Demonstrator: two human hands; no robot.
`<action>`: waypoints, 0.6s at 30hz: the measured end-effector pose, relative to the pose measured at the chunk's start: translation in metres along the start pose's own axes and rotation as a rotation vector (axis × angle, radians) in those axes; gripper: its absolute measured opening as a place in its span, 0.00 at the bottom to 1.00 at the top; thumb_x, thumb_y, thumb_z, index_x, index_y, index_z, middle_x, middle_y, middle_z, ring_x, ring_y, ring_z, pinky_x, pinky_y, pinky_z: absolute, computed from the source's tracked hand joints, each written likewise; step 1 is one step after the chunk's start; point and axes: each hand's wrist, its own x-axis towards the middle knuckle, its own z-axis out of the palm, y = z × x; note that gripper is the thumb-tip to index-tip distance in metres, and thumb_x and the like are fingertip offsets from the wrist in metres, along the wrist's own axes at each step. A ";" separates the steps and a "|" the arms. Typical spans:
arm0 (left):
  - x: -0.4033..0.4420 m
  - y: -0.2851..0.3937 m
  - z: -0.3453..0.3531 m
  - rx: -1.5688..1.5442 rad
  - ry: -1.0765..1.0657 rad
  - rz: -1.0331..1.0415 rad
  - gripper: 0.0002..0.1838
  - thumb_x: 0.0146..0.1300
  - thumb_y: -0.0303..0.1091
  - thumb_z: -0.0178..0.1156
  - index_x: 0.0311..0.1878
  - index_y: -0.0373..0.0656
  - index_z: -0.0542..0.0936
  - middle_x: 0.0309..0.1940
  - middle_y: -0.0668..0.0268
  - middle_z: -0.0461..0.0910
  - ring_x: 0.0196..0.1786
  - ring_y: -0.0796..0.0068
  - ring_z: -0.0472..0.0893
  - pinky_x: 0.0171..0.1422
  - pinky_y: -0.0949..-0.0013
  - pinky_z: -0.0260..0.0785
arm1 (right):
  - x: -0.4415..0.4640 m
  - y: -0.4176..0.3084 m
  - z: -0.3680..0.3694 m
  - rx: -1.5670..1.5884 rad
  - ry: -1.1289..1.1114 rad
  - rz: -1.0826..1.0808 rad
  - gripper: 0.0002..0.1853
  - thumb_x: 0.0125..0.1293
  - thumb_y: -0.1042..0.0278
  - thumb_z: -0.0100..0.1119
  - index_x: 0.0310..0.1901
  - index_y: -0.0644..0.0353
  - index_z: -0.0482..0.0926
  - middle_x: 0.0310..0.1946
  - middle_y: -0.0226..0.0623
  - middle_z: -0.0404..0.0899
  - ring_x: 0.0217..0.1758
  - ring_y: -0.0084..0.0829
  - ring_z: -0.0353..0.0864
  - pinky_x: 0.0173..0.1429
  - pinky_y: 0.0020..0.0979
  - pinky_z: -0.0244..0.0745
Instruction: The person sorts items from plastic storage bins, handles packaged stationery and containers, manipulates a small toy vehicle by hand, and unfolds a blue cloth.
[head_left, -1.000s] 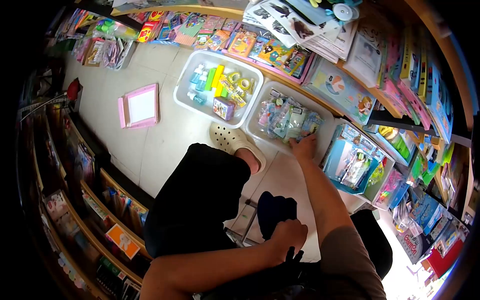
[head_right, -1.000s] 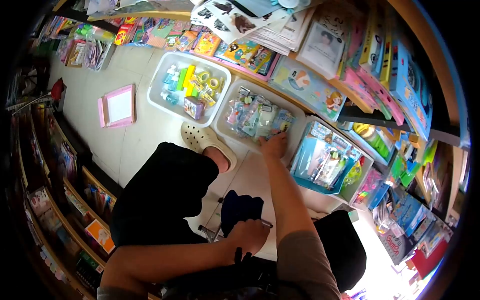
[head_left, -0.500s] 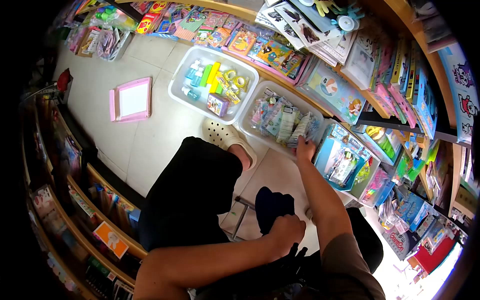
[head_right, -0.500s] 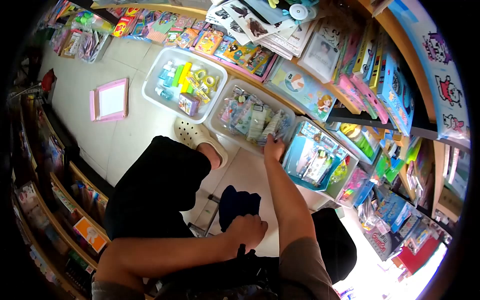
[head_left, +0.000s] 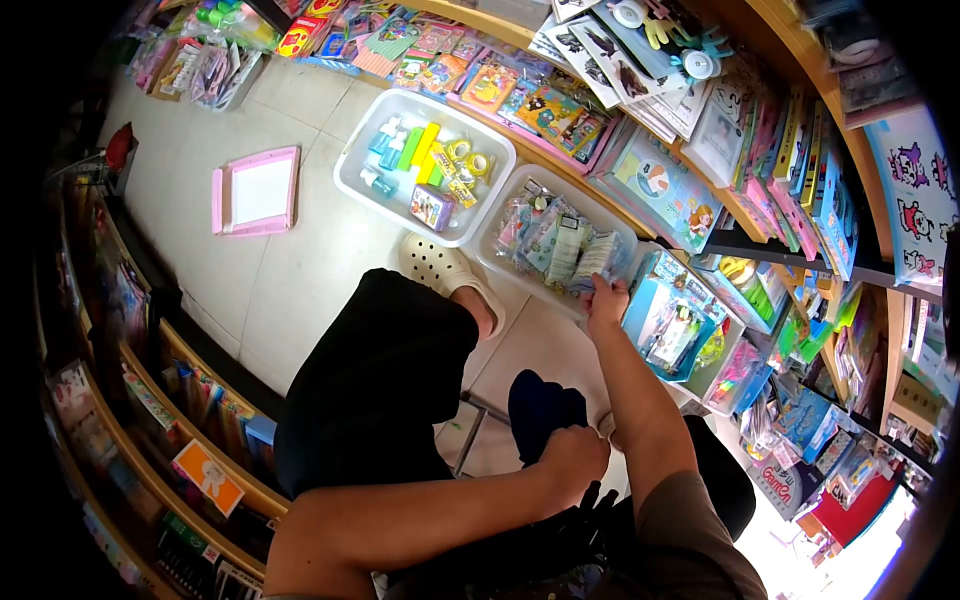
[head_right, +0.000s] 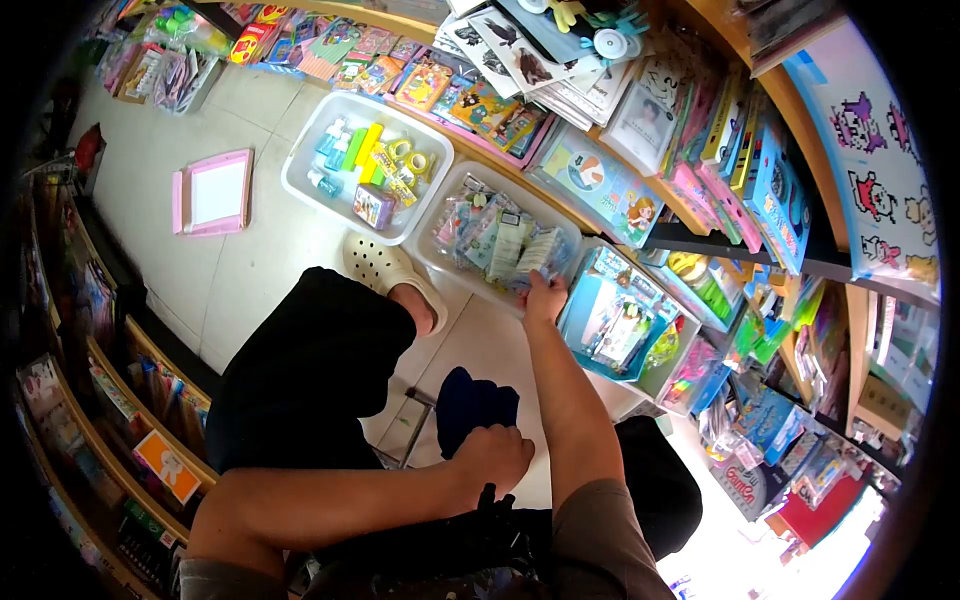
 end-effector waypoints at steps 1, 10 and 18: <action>0.000 0.000 0.000 0.003 0.006 0.003 0.13 0.40 0.30 0.62 0.32 0.38 0.75 0.28 0.57 0.76 0.30 0.61 0.78 0.26 0.64 0.71 | 0.000 -0.004 0.002 0.022 0.022 -0.014 0.09 0.57 0.72 0.58 0.35 0.56 0.67 0.19 0.31 0.69 0.12 0.23 0.65 0.12 0.24 0.60; 0.001 -0.001 0.000 -0.049 -0.064 -0.021 0.14 0.40 0.30 0.62 0.33 0.37 0.76 0.29 0.57 0.77 0.32 0.60 0.79 0.26 0.62 0.71 | -0.005 -0.008 0.008 -0.089 0.052 -0.208 0.09 0.54 0.74 0.59 0.35 0.56 0.68 0.19 0.31 0.71 0.12 0.25 0.66 0.13 0.28 0.61; 0.001 -0.004 -0.002 -0.076 -0.095 -0.011 0.10 0.46 0.29 0.58 0.34 0.36 0.75 0.30 0.56 0.77 0.32 0.59 0.79 0.29 0.61 0.72 | 0.018 0.010 -0.002 -0.590 0.011 -0.337 0.13 0.53 0.67 0.65 0.28 0.66 0.72 0.18 0.35 0.73 0.12 0.24 0.71 0.15 0.27 0.67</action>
